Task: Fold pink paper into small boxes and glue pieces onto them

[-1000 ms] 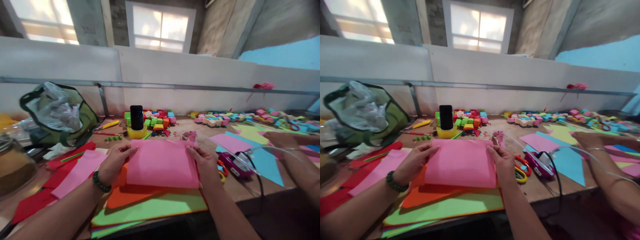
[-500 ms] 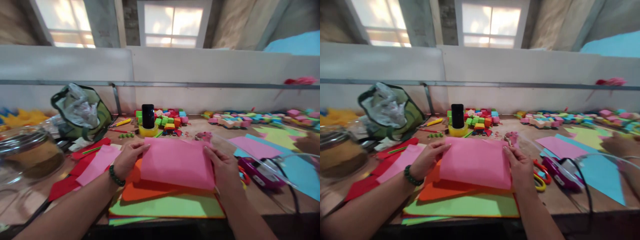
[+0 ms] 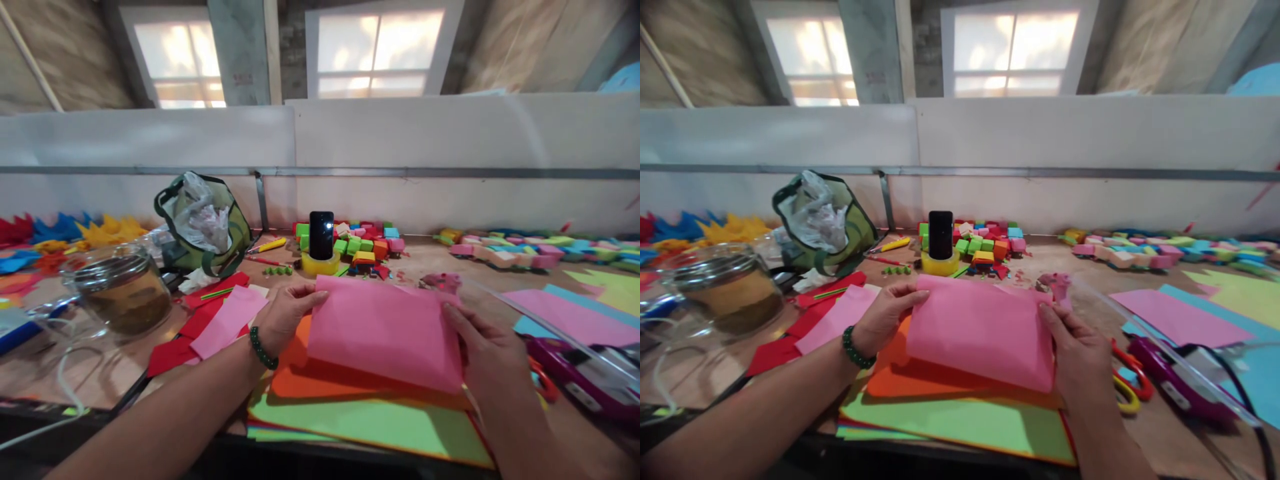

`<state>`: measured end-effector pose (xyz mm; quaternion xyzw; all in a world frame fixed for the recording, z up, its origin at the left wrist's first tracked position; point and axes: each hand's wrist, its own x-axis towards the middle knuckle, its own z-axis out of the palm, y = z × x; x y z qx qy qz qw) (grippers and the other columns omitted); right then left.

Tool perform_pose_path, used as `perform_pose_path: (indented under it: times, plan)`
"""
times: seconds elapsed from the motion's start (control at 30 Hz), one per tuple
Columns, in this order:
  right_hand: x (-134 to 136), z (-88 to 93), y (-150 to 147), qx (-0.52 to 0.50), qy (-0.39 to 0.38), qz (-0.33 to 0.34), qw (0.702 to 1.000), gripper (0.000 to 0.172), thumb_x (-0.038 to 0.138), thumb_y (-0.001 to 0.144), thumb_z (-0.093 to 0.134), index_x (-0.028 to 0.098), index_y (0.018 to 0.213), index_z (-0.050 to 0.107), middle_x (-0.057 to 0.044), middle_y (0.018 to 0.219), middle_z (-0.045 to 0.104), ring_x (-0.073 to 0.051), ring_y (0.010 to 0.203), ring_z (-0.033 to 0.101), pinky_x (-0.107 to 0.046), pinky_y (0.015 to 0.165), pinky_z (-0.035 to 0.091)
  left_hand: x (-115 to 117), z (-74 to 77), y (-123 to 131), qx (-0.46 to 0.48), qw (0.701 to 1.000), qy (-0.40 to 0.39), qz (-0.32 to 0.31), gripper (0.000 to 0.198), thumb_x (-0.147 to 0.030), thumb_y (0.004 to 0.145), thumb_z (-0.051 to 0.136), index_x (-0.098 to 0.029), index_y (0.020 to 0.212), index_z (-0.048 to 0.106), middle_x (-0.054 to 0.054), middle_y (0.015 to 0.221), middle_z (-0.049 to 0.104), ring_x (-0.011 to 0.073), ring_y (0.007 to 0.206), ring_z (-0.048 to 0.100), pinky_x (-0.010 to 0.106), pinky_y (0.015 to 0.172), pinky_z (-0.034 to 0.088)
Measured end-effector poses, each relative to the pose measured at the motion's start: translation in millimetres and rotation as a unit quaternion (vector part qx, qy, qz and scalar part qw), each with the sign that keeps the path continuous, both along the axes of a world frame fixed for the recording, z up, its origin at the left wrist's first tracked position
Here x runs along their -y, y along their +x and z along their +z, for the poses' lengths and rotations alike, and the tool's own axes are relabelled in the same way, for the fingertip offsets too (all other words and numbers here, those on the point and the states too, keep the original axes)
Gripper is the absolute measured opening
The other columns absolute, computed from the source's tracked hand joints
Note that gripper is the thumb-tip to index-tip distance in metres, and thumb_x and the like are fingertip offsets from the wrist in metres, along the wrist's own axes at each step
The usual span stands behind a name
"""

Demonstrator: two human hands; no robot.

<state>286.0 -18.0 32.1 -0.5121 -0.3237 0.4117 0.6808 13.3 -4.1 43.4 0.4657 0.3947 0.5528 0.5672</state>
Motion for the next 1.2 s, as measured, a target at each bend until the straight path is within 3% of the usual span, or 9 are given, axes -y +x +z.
perform_pose_path:
  times: [0.33, 0.53, 0.73, 0.9, 1.2]
  plan:
    - [1, 3.0, -3, -0.008, 0.003, -0.011, 1.0, 0.028, 0.031, 0.054, 0.084, 0.023, 0.078, 0.073, 0.004, 0.067, 0.07, -0.011, 0.05, 0.06, -0.018, 0.042, 0.051, 2, 4.2, 2, 0.078, 0.996, -0.047, 0.011, 0.023, -0.032, 0.06, 0.081, -0.015, 0.069, 0.069, -0.002, 0.064, 0.062, 0.0061, 0.056, 0.052, 0.018, 0.055, 0.039]
    - [2, 5.0, -4, 0.003, 0.017, 0.003, 1.0, 0.025, 0.034, 0.056, 0.083, 0.024, 0.077, 0.073, 0.003, 0.066, 0.07, -0.013, 0.05, 0.06, -0.02, 0.042, 0.05, 0, 1.3, 1, 0.049, 0.998, -0.033, 0.034, 0.022, -0.03, 0.059, 0.081, -0.015, 0.072, 0.07, -0.002, 0.067, 0.063, 0.0063, 0.06, 0.054, 0.018, 0.059, 0.042]
    - [2, 9.9, -5, -0.001, -0.004, -0.03, 1.0, 0.031, 0.031, 0.05, 0.085, 0.022, 0.078, 0.074, 0.002, 0.066, 0.071, -0.012, 0.049, 0.061, -0.019, 0.041, 0.049, 1, 5.4, 1, 0.078, 0.994, -0.067, 0.03, 0.023, -0.028, 0.057, 0.082, -0.015, 0.072, 0.069, -0.001, 0.071, 0.065, 0.0086, 0.064, 0.059, 0.019, 0.061, 0.045]
    - [7, 14.8, -8, -0.04, 0.026, 0.015, 0.999, 0.028, 0.03, 0.049, 0.086, 0.02, 0.072, 0.074, 0.002, 0.06, 0.07, -0.012, 0.048, 0.06, -0.019, 0.044, 0.048, 4, 9.2, 2, 0.08, 0.991, -0.091, 0.053, 0.03, -0.026, 0.051, 0.085, -0.014, 0.072, 0.068, -0.001, 0.071, 0.065, 0.0087, 0.062, 0.059, 0.019, 0.058, 0.046]
    - [6, 11.0, -8, -0.099, 0.024, 0.032, 0.994, 0.027, 0.029, 0.051, 0.085, 0.018, 0.073, 0.073, 0.001, 0.063, 0.072, -0.015, 0.052, 0.063, -0.023, 0.049, 0.05, 2, 6.6, 0, 0.081, 0.989, -0.109, 0.049, 0.032, -0.025, 0.05, 0.086, -0.014, 0.073, 0.068, -0.003, 0.067, 0.066, 0.0071, 0.058, 0.058, 0.016, 0.054, 0.046]
